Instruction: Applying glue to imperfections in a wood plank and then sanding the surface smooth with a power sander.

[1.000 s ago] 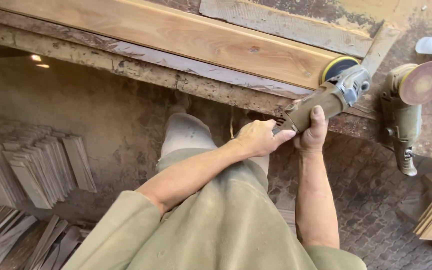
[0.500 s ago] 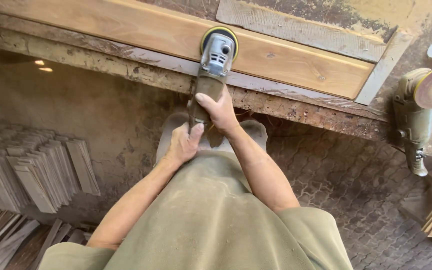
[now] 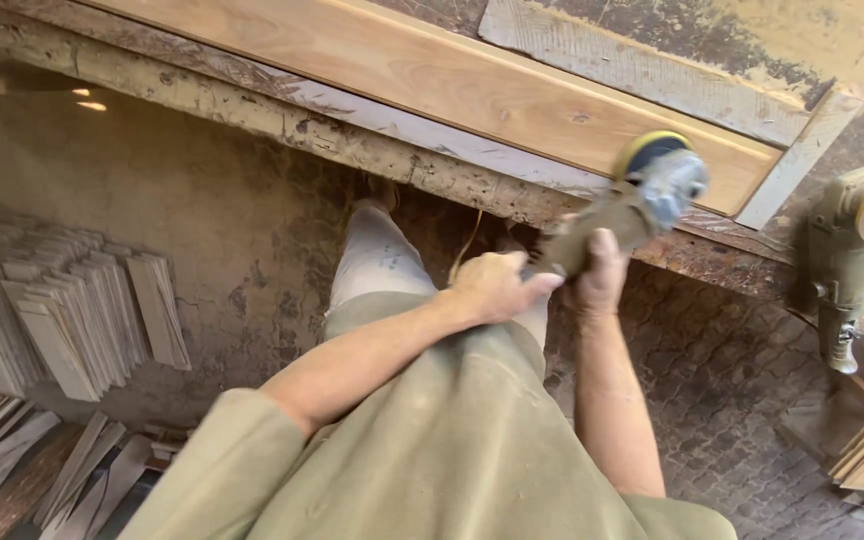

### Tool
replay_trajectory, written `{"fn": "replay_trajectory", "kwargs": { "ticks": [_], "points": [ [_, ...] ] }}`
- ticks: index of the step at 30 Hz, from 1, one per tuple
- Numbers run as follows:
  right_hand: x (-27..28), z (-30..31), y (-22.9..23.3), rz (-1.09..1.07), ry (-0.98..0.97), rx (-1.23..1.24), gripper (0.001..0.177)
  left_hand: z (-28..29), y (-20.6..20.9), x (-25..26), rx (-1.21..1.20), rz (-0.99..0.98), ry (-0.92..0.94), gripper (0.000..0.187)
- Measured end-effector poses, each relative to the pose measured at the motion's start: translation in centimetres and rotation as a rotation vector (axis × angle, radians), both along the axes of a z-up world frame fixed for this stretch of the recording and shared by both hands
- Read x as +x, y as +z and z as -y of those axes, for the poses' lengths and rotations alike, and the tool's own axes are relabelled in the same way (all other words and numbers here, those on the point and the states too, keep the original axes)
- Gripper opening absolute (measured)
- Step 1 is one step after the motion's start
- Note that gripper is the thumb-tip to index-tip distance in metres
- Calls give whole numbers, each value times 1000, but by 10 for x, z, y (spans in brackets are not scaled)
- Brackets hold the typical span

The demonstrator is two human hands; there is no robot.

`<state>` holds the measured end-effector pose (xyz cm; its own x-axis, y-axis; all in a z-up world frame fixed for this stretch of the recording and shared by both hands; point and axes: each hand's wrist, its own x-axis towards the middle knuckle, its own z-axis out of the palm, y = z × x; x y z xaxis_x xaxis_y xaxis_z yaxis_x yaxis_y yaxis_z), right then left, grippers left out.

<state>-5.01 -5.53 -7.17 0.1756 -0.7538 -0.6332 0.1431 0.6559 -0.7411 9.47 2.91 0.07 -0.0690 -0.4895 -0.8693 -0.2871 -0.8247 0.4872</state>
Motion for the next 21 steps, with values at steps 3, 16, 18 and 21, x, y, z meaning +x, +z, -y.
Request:
{"fn": "replay_trajectory", "kwargs": {
  "ticks": [3, 16, 18, 21],
  "points": [
    [52, -45, -18, 11, 132, -35, 39, -54, -12, 38, 25, 84, 66, 87],
    [261, -150, -14, 151, 593, -64, 50, -185, 2, 182, -129, 284, 636, 56],
    [239, -134, 10, 100, 571, -61, 47, -185, -20, 148, -141, 319, 588, 59],
    [188, -112, 12, 26, 514, -52, 42, -163, -22, 115, -122, 313, 461, 69]
  ]
}}
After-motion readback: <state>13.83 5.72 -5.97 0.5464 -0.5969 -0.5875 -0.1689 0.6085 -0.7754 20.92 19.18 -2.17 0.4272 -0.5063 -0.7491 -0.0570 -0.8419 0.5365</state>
